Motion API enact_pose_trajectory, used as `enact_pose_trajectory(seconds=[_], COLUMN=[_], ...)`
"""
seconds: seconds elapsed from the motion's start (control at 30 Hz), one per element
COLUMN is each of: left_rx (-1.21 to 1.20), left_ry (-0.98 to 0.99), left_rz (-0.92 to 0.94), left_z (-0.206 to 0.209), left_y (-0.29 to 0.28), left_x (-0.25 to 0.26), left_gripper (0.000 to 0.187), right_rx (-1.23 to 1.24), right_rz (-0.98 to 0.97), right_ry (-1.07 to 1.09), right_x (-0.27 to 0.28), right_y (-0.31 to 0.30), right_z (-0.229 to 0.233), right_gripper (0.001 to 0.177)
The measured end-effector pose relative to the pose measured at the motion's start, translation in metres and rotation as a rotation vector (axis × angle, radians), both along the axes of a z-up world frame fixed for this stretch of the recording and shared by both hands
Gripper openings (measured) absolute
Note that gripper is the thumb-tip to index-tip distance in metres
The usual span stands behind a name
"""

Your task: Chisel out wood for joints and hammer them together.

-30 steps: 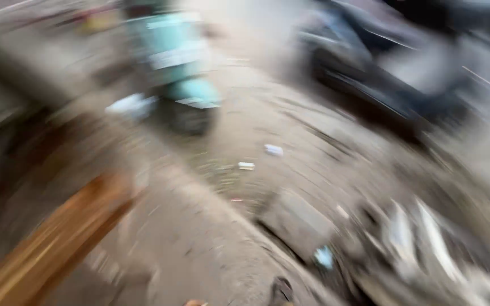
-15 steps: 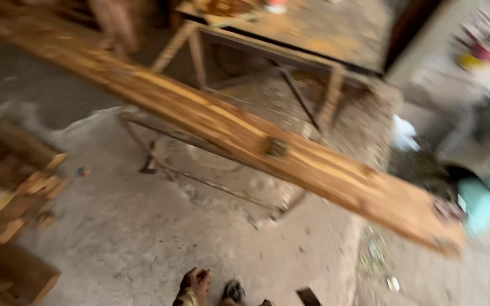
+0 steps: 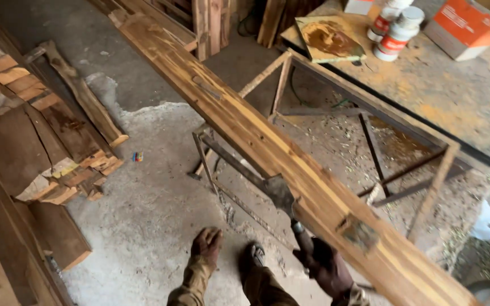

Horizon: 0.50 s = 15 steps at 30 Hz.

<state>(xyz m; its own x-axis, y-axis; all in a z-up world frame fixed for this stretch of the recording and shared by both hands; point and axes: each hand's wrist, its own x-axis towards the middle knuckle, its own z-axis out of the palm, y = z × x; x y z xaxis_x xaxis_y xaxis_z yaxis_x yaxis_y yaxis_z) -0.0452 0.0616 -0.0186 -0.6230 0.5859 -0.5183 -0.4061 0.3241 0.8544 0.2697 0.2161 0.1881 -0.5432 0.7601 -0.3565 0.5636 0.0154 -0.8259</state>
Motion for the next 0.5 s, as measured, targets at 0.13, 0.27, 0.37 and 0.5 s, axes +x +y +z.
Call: enact_pose_trajectory(seconds=[0.13,0.27,0.37,0.5], left_rx=[0.146,0.010,-0.224,-0.253], left_ry=[0.187,0.276,0.428,0.470], left_rz=[0.038,-0.015,-0.043,-0.071], left_z=[0.012,0.151,0.224,0.207], left_y=[0.084,0.145,0.199,0.257], left_x=[-0.071,-0.097,-0.134,-0.193], left_gripper=[0.043,0.043,0.044,0.048], right_rx=[-0.059,-0.103,-0.182,-0.179], right_rz=[-0.029,0.074,0.028,0.117], right_ry=[0.236,0.156,0.233,-0.097], right_x=[-0.054,-0.071,-0.100,-0.087], right_y=[0.085,0.131,0.163,0.180], right_z=[0.010,-0.020,-0.013,-0.049], right_gripper=[0.028,0.026,0.026,0.057])
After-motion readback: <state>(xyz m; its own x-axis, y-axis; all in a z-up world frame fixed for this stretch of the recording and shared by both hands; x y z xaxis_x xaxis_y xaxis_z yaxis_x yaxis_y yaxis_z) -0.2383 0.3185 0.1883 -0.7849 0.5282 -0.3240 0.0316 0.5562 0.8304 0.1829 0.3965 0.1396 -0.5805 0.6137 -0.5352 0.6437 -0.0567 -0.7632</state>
